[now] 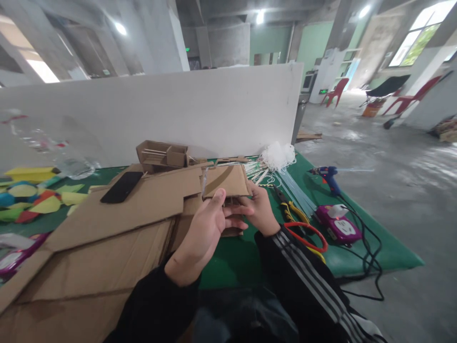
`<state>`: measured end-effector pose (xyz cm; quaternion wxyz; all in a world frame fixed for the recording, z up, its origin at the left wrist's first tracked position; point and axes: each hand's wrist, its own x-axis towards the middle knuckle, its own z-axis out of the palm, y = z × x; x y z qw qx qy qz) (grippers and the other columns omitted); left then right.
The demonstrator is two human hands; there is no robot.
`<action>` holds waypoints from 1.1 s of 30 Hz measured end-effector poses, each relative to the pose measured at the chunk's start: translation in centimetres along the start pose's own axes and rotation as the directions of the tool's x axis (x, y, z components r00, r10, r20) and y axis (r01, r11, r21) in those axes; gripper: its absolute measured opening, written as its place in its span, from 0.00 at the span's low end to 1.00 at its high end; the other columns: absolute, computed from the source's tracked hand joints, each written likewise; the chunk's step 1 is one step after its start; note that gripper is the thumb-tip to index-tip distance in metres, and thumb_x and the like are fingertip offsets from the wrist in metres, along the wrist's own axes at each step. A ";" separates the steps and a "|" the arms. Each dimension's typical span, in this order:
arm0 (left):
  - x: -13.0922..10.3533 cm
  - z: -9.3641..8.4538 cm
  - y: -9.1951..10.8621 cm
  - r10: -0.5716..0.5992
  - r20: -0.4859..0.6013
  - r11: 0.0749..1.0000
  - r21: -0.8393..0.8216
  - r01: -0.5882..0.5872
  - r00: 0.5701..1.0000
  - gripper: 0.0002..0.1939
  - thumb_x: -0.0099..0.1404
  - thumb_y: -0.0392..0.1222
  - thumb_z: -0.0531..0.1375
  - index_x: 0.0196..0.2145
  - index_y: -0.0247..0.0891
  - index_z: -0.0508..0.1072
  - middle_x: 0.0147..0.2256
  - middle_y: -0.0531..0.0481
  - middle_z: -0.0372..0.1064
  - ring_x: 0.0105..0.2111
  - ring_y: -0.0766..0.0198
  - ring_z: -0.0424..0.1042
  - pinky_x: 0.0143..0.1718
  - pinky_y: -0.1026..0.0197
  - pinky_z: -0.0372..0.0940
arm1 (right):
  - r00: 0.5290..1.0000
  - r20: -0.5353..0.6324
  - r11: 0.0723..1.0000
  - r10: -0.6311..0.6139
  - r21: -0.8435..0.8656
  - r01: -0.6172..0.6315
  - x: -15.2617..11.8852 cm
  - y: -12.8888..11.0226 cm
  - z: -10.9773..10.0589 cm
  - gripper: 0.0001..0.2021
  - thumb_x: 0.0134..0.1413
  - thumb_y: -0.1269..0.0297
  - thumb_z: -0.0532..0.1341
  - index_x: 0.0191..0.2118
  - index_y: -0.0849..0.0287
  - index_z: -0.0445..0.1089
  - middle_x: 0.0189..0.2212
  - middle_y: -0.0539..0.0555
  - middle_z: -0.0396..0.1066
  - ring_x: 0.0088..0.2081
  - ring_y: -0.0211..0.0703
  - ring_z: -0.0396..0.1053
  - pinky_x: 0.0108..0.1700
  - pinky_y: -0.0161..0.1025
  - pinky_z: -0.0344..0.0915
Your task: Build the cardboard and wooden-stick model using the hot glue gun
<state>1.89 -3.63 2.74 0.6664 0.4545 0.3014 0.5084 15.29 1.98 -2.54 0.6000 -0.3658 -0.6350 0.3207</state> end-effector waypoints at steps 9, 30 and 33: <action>0.0 0.3 0.2 0.005 0.001 1.000 0.008 -0.005 1.000 0.22 0.69 0.56 0.58 0.51 0.36 0.72 0.47 0.40 0.75 0.39 0.53 0.79 0.29 0.60 0.72 | 1.000 0.008 1.000 -0.010 0.016 0.010 0.2 0.0 0.1 0.06 0.55 0.66 0.59 0.36 0.57 0.74 0.35 0.50 0.76 0.38 0.44 0.71 0.43 0.39 0.67; 0.0 0.2 0.4 -0.050 0.002 0.999 -0.017 0.050 0.999 0.23 0.62 0.58 0.64 0.42 0.34 0.72 0.40 0.39 0.78 0.41 0.50 0.79 0.29 0.60 0.71 | 0.934 0.181 0.720 0.307 -0.686 -0.104 -5.7 0.9 -0.4 0.26 0.60 0.66 0.54 0.63 0.61 0.53 0.46 0.62 0.76 0.45 0.57 0.77 0.38 0.43 0.66; 0.0 0.4 0.5 -0.045 -0.016 0.999 -0.024 0.044 0.999 0.24 0.60 0.58 0.66 0.41 0.33 0.71 0.38 0.39 0.78 0.40 0.49 0.79 0.28 0.61 0.70 | 0.937 0.182 0.699 0.300 -0.710 -0.085 -5.4 0.5 -0.4 0.25 0.59 0.68 0.53 0.62 0.61 0.54 0.47 0.61 0.77 0.42 0.57 0.77 0.34 0.42 0.65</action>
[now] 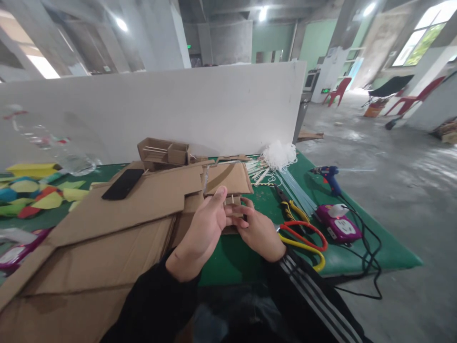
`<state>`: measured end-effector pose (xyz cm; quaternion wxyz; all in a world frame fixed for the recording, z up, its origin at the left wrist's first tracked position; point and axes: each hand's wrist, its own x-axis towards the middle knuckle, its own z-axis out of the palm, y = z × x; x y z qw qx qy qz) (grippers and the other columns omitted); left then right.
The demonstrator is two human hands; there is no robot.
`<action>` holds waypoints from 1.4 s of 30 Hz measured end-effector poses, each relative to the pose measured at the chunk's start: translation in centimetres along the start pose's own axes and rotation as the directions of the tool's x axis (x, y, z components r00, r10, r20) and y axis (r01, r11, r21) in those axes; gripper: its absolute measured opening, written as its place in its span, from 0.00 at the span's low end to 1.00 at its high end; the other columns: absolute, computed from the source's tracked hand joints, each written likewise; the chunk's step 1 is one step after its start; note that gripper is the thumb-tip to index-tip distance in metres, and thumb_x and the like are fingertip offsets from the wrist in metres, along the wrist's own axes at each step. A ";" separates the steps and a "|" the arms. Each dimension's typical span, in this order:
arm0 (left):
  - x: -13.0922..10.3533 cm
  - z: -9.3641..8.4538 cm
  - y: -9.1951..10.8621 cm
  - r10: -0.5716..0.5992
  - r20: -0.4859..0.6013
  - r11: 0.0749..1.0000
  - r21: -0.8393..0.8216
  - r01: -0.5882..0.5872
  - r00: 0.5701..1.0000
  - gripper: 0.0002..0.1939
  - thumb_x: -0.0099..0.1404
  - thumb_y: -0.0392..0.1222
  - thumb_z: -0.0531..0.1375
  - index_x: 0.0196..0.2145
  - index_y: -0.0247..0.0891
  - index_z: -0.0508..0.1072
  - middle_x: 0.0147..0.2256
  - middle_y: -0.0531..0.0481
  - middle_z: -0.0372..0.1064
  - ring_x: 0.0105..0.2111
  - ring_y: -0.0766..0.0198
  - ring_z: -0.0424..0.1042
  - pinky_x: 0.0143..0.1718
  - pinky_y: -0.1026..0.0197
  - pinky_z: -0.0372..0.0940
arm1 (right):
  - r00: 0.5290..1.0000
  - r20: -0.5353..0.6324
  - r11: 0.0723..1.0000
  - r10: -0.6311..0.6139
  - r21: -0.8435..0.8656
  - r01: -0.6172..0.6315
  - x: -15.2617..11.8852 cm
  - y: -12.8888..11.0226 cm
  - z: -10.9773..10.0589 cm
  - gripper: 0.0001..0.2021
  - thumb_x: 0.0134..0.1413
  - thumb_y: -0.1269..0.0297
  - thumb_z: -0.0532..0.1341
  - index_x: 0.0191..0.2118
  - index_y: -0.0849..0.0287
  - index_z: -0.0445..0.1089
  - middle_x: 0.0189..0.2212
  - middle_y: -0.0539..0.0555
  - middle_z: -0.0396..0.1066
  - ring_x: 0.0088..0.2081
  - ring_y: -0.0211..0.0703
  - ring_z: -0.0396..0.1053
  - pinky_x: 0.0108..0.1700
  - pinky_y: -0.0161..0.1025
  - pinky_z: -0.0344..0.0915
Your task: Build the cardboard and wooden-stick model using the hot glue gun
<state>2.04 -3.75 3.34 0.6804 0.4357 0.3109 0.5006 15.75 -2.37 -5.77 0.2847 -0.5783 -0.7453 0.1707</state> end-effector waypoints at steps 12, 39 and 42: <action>0.1 -0.3 -0.2 0.017 -0.011 0.999 -0.031 -0.017 1.000 0.22 0.61 0.57 0.66 0.39 0.33 0.72 0.35 0.43 0.77 0.36 0.53 0.80 0.27 0.62 0.70 | 0.996 -0.068 0.995 -0.061 0.069 0.066 0.1 -0.1 0.1 0.32 0.54 0.73 0.53 0.65 0.60 0.49 0.48 0.60 0.76 0.42 0.56 0.77 0.36 0.44 0.67; 0.7 -0.2 -0.6 0.180 0.036 0.984 0.008 -0.180 0.983 0.17 0.67 0.52 0.61 0.44 0.36 0.77 0.45 0.43 0.77 0.41 0.58 0.75 0.39 0.60 0.70 | 0.945 -0.281 0.931 -0.165 0.273 0.244 1.5 -1.4 -3.1 0.20 0.56 0.70 0.58 0.54 0.56 0.60 0.26 0.47 0.66 0.27 0.43 0.67 0.30 0.37 0.59; 0.7 -0.2 -0.8 0.192 0.061 0.981 -0.007 -0.192 0.980 0.17 0.68 0.51 0.60 0.43 0.35 0.78 0.43 0.42 0.77 0.41 0.57 0.75 0.40 0.59 0.70 | 0.944 -0.279 0.923 -0.175 0.286 0.256 1.5 -1.3 -3.0 0.20 0.56 0.68 0.59 0.54 0.56 0.59 0.28 0.48 0.68 0.28 0.43 0.68 0.31 0.37 0.60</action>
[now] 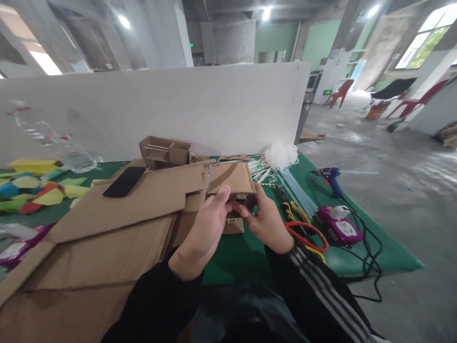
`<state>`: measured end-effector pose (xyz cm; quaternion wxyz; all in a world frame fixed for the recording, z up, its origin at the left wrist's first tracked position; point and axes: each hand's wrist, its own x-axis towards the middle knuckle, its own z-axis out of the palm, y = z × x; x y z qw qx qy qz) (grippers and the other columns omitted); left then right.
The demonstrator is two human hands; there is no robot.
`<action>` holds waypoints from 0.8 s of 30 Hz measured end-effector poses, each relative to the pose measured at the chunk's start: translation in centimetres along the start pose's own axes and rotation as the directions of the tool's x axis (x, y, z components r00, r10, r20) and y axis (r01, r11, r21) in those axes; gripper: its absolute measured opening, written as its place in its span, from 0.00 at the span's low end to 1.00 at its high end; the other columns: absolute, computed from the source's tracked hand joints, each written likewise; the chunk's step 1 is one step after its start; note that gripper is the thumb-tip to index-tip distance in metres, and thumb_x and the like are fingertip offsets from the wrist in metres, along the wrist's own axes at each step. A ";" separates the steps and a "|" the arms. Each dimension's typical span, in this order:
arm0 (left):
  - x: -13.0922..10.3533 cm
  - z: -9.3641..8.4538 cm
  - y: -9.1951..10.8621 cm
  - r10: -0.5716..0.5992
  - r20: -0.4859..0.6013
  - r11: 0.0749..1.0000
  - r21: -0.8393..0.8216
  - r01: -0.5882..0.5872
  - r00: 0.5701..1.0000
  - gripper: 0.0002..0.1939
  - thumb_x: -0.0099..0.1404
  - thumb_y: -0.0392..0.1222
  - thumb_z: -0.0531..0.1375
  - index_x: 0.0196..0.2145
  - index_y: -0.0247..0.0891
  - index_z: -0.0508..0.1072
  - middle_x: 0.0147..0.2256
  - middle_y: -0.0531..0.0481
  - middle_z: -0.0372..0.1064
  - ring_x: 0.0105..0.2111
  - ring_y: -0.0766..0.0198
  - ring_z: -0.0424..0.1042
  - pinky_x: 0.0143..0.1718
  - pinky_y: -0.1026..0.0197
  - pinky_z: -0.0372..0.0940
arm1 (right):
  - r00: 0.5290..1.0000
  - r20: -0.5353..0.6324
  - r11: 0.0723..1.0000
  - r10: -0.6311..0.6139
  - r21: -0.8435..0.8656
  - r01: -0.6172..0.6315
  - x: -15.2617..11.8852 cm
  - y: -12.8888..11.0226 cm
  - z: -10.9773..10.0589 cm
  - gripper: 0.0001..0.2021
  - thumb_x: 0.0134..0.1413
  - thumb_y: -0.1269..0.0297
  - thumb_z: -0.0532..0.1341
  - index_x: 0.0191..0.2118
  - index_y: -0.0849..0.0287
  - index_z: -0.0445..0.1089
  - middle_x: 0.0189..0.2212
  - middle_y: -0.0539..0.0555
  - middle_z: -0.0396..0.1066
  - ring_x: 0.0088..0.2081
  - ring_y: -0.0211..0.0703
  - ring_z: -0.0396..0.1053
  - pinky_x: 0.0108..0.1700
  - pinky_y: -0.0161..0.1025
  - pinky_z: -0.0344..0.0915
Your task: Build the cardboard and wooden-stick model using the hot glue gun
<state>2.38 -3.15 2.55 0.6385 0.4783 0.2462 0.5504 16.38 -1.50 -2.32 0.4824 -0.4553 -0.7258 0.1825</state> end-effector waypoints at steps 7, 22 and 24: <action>0.0 0.1 -0.2 0.002 -0.018 1.000 -0.019 -0.002 1.000 0.15 0.69 0.48 0.59 0.46 0.36 0.77 0.44 0.43 0.78 0.41 0.57 0.77 0.42 0.57 0.71 | 1.000 -0.007 0.998 0.005 0.065 -0.004 -0.3 0.2 0.1 0.19 0.57 0.66 0.60 0.54 0.57 0.60 0.31 0.49 0.70 0.30 0.43 0.68 0.32 0.38 0.62; -0.1 -0.1 -0.3 -0.013 -0.020 0.998 -0.060 0.011 1.000 0.15 0.68 0.49 0.62 0.39 0.34 0.80 0.38 0.46 0.78 0.32 0.62 0.76 0.39 0.59 0.72 | 0.975 0.006 0.885 0.220 0.420 -0.202 -2.3 2.5 -0.3 0.16 0.59 0.66 0.56 0.53 0.53 0.62 0.34 0.47 0.65 0.27 0.36 0.64 0.28 0.35 0.65; -0.1 -0.1 -0.2 -0.013 -0.041 0.999 -0.053 0.011 0.999 0.14 0.66 0.50 0.63 0.37 0.34 0.79 0.36 0.47 0.78 0.31 0.62 0.76 0.39 0.59 0.71 | 0.928 0.063 0.841 0.368 0.403 -0.360 -2.9 3.6 0.4 0.12 0.59 0.64 0.55 0.48 0.55 0.64 0.32 0.46 0.64 0.22 0.34 0.60 0.21 0.34 0.60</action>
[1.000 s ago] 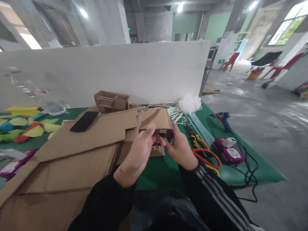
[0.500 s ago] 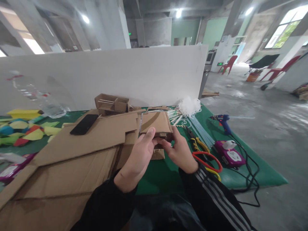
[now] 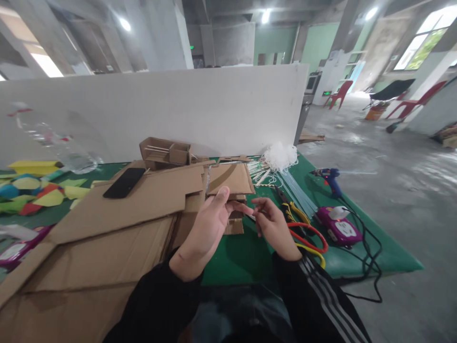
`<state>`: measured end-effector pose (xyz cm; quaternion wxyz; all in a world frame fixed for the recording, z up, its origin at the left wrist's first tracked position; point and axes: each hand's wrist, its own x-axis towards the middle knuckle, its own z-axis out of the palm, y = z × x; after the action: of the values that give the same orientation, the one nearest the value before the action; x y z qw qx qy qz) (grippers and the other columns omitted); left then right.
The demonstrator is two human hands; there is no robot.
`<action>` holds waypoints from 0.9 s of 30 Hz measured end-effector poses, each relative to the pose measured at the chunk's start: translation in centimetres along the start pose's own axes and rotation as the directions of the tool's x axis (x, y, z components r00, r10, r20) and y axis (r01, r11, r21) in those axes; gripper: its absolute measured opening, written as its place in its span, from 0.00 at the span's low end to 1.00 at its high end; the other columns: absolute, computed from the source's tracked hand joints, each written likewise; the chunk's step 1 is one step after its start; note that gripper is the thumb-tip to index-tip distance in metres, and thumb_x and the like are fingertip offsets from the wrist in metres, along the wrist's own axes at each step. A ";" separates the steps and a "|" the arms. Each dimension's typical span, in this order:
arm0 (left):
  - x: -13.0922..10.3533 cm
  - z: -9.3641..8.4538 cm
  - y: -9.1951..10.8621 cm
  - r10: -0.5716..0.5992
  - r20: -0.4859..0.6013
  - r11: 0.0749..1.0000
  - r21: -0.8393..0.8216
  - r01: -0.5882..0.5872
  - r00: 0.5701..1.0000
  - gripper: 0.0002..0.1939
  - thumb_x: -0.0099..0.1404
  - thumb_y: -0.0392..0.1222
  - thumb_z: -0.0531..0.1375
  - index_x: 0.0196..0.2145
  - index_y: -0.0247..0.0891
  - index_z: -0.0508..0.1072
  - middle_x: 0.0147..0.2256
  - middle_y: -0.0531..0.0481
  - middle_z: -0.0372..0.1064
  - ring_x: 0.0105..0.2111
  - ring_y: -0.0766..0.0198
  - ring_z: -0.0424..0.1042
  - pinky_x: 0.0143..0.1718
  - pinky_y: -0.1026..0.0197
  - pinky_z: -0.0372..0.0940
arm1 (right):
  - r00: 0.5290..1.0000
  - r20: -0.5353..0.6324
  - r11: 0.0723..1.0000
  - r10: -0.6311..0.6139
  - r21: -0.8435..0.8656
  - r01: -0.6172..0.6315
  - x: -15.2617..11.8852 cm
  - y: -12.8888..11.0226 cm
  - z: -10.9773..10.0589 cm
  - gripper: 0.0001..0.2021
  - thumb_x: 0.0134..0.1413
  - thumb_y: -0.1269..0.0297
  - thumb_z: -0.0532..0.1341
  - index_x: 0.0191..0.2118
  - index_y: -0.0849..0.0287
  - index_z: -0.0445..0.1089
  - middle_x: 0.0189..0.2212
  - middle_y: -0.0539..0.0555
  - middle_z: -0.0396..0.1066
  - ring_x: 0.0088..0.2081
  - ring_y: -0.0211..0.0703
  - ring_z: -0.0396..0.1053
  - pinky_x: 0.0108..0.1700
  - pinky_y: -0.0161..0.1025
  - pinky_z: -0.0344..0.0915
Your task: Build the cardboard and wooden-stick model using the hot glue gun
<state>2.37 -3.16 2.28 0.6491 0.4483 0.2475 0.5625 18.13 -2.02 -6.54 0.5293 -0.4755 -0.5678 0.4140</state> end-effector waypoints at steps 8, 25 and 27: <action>0.1 0.2 0.2 -0.004 -0.035 1.000 0.000 0.004 0.999 0.15 0.62 0.51 0.67 0.34 0.35 0.78 0.37 0.46 0.79 0.33 0.60 0.77 0.37 0.59 0.70 | 0.988 0.152 0.945 -0.027 -0.318 0.075 1.2 2.4 2.2 0.09 0.57 0.68 0.56 0.39 0.59 0.73 0.32 0.52 0.75 0.35 0.44 0.71 0.37 0.39 0.66; 0.0 0.3 0.2 -0.001 -0.024 1.000 0.002 0.001 1.000 0.15 0.63 0.51 0.66 0.36 0.35 0.78 0.39 0.45 0.79 0.34 0.59 0.77 0.37 0.58 0.70 | 0.996 0.058 0.886 -0.072 -0.455 0.091 1.5 2.2 2.6 0.04 0.53 0.71 0.59 0.31 0.57 0.71 0.30 0.52 0.74 0.33 0.44 0.69 0.34 0.37 0.61; 0.0 0.3 0.2 0.000 -0.015 1.000 -0.003 0.000 1.000 0.14 0.63 0.51 0.66 0.34 0.35 0.77 0.39 0.46 0.79 0.33 0.60 0.77 0.36 0.59 0.70 | 0.995 0.052 0.881 -0.085 -0.462 0.099 1.4 2.4 2.6 0.04 0.53 0.71 0.59 0.32 0.57 0.70 0.31 0.52 0.73 0.33 0.43 0.69 0.35 0.37 0.61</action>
<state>2.52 -3.24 2.62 0.6479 0.4431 0.2514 0.5663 15.79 -0.07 -8.80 0.4107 -0.5547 -0.6800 0.2477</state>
